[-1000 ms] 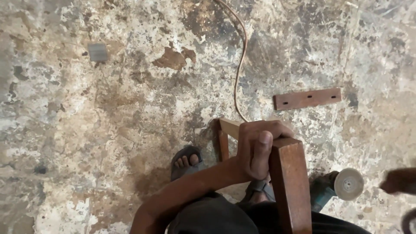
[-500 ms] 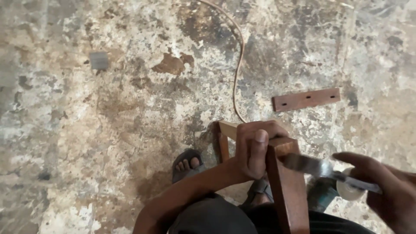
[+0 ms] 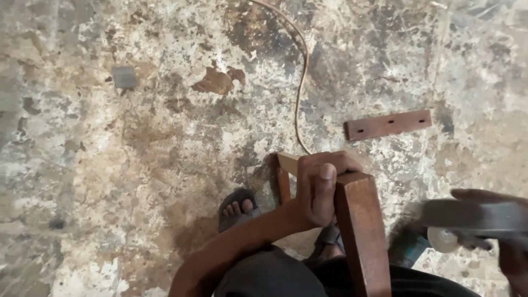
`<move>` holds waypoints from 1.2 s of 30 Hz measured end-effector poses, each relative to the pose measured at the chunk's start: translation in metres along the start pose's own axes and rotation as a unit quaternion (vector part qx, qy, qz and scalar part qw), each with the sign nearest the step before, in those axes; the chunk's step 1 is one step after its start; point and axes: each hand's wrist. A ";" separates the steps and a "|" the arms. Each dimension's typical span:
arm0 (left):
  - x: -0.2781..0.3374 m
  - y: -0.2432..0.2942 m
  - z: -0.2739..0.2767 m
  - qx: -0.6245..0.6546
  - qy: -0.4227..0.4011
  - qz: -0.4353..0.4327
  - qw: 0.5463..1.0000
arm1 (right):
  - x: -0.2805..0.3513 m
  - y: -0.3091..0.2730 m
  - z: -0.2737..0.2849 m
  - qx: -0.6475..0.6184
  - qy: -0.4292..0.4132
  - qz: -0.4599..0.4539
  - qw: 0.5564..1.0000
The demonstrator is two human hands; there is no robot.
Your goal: The person kneels on the floor fitting a light wooden rail into a dark wooden frame. They hold the rail against the frame, grind its end with an angle grinder, scrape the joint with a blade, refit the rail between the frame legs, and press the assembled frame together on the floor.
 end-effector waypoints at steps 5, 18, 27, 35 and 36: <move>0.002 -0.017 0.004 -0.001 0.008 -0.013 1.000 | -0.005 -0.011 -0.002 -0.148 0.080 -0.083 0.982; 0.021 -0.038 0.000 -0.147 -0.119 -0.072 0.979 | 0.025 -0.037 -0.064 -0.077 0.217 -0.181 0.956; 0.041 -0.104 -0.046 -0.161 -0.112 -0.074 0.978 | 0.036 -0.345 -0.143 -0.033 0.137 0.065 0.988; 0.138 -0.132 0.104 -0.439 0.040 0.259 0.859 | 0.048 -0.319 -0.136 -0.047 0.132 0.015 0.990; 0.147 -0.131 0.107 -0.455 0.009 0.317 0.832 | 0.047 -0.321 -0.138 -0.042 0.152 -0.009 0.987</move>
Point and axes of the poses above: each hand's wrist, its own x-axis away from the middle knuckle, its own z-axis out of the back of the hand, y = z × x, and after that the axes turned 3 degrees about -x, right-handed
